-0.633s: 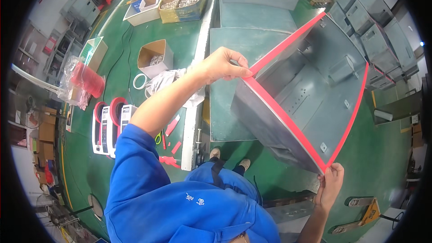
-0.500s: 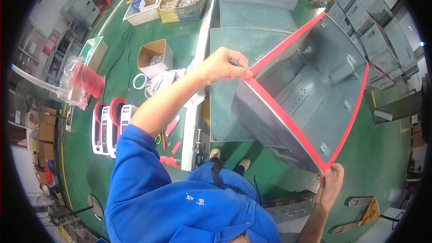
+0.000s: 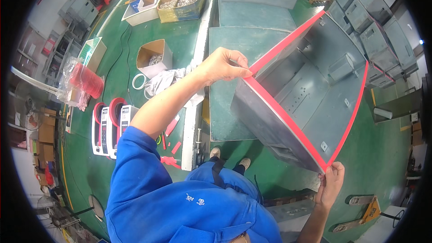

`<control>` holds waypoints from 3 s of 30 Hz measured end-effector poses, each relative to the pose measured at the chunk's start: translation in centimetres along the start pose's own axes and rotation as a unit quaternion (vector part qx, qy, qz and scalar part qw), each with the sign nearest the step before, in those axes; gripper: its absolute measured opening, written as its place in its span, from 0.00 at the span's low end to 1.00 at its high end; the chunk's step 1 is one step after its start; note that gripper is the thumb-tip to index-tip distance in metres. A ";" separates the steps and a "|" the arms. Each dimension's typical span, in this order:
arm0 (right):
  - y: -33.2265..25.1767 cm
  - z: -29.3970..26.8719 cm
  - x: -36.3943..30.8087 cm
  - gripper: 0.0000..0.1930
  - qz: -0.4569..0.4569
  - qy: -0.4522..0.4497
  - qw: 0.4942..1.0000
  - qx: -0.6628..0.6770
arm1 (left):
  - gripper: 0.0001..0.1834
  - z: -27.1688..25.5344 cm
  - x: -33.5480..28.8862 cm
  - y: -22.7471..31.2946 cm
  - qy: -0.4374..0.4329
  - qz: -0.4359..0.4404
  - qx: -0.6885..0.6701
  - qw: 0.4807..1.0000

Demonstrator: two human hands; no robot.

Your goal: The person applies red protective tape along the edges of a metal cabinet door, smoothing it down by hand. They then pick up a metal drawer, wipe it with a cloth, and apply red tape to its edges as well.

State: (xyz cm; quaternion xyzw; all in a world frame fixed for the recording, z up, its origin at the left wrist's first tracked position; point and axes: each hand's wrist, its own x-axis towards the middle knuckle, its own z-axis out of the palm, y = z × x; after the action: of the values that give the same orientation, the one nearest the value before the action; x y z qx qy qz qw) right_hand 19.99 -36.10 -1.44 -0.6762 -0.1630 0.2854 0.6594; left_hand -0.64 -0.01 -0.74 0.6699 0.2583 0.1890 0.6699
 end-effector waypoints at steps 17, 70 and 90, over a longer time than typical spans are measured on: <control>0.6 0.0 0.0 0.13 -0.036 0.004 0.999 -0.038 | 0.06 -0.2 -0.5 -1.3 0.056 0.010 0.126 0.990; -1.5 13.9 11.9 0.19 0.201 -0.597 0.777 -0.010 | 0.16 23.5 -8.8 -2.3 0.458 0.196 0.321 0.805; -2.4 13.2 12.4 0.28 0.155 -0.591 0.791 -0.006 | 0.22 24.8 -7.0 -3.9 0.320 0.272 0.572 0.704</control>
State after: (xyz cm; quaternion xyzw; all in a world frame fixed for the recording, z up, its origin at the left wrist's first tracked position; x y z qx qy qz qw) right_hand 22.17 -17.92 -0.76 -0.3952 -0.4158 0.7271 0.3772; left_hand 8.30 -24.23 -4.77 0.8649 0.3220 0.3823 -0.0454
